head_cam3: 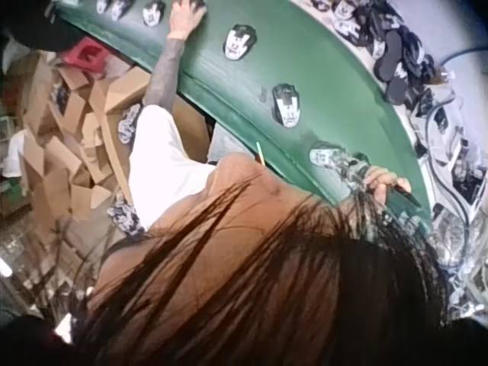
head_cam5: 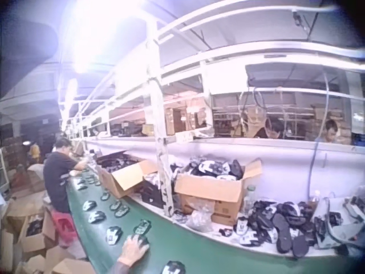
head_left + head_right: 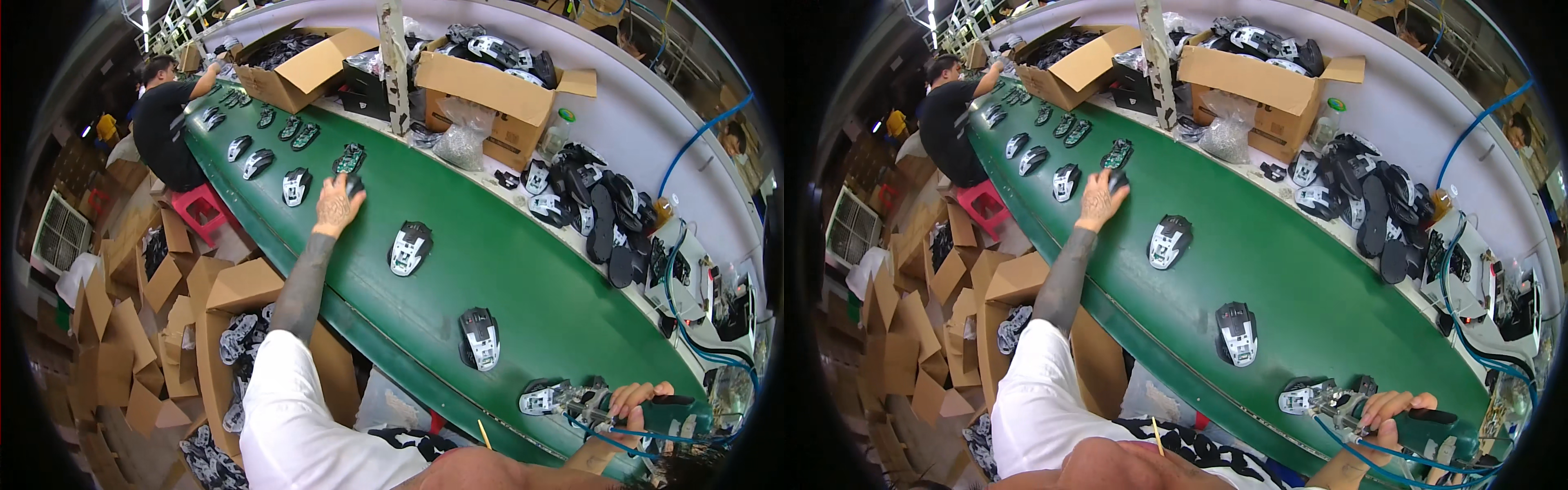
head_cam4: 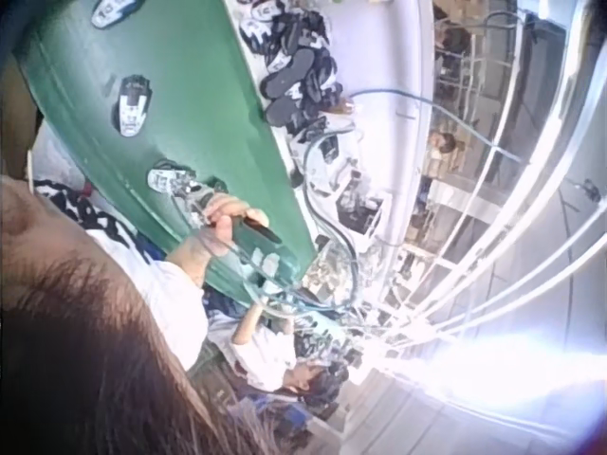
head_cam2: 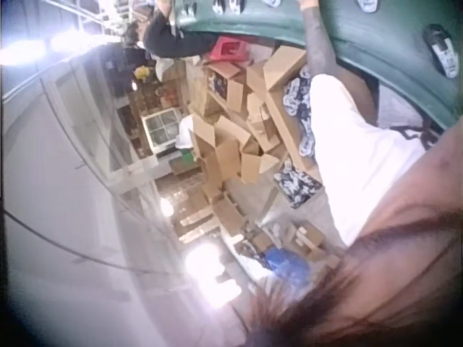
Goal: Assembling computer mice shells on a conveyor belt using a pneumatic screwdriver.
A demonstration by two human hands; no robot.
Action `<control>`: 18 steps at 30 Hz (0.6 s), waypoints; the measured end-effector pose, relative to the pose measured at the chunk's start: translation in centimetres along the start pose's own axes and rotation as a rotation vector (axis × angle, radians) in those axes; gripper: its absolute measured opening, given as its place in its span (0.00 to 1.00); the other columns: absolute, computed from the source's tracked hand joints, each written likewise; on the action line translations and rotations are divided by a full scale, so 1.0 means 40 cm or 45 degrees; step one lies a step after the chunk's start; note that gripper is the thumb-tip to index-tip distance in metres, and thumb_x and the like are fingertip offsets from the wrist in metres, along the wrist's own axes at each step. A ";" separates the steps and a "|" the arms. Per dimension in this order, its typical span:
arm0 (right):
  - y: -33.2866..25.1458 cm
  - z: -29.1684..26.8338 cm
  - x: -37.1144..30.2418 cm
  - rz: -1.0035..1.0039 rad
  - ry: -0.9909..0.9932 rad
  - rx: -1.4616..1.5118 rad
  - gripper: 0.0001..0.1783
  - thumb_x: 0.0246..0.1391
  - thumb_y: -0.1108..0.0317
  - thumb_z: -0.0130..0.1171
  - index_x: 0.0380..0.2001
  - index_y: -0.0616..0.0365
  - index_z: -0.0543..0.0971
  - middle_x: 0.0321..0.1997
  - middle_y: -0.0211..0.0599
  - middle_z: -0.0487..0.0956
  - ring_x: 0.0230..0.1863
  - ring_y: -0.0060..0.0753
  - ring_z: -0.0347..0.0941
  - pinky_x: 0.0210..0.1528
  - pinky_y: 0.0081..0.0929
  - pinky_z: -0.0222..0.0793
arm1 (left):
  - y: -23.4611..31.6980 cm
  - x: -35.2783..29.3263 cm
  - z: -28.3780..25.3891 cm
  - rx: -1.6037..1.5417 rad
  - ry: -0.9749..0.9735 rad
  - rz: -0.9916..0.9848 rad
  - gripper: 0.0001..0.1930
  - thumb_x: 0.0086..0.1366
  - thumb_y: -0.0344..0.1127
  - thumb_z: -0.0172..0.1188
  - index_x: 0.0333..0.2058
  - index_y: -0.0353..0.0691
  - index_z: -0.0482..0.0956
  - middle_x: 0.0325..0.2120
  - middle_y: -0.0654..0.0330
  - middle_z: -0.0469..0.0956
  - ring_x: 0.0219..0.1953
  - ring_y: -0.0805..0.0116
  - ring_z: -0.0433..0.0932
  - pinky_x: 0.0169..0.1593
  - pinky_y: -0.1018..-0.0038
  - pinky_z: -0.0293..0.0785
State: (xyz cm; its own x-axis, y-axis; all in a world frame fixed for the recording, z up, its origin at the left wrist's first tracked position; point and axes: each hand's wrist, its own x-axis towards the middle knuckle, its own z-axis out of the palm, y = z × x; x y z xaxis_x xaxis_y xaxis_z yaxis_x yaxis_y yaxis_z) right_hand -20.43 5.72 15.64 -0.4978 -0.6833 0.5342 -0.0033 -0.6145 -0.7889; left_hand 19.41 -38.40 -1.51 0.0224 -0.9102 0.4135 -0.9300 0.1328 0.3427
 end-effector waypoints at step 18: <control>0.023 0.030 0.008 -0.039 0.050 -0.050 0.23 0.49 0.71 0.59 0.45 0.58 0.61 0.17 0.32 0.66 0.17 0.26 0.65 0.24 0.23 0.61 | -0.044 0.169 0.049 0.167 -0.281 0.117 0.33 0.54 0.59 0.60 0.59 0.65 0.64 0.61 0.44 0.55 0.54 0.40 0.68 0.54 0.55 0.68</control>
State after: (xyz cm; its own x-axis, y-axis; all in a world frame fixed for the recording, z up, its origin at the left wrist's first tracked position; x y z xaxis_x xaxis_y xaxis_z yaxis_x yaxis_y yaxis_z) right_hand -19.57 4.47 15.43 -0.5305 -0.6482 0.5463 -0.0523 -0.6182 -0.7843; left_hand 20.49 -45.56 -0.95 -0.1312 -0.9621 0.2390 -0.9644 0.1797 0.1939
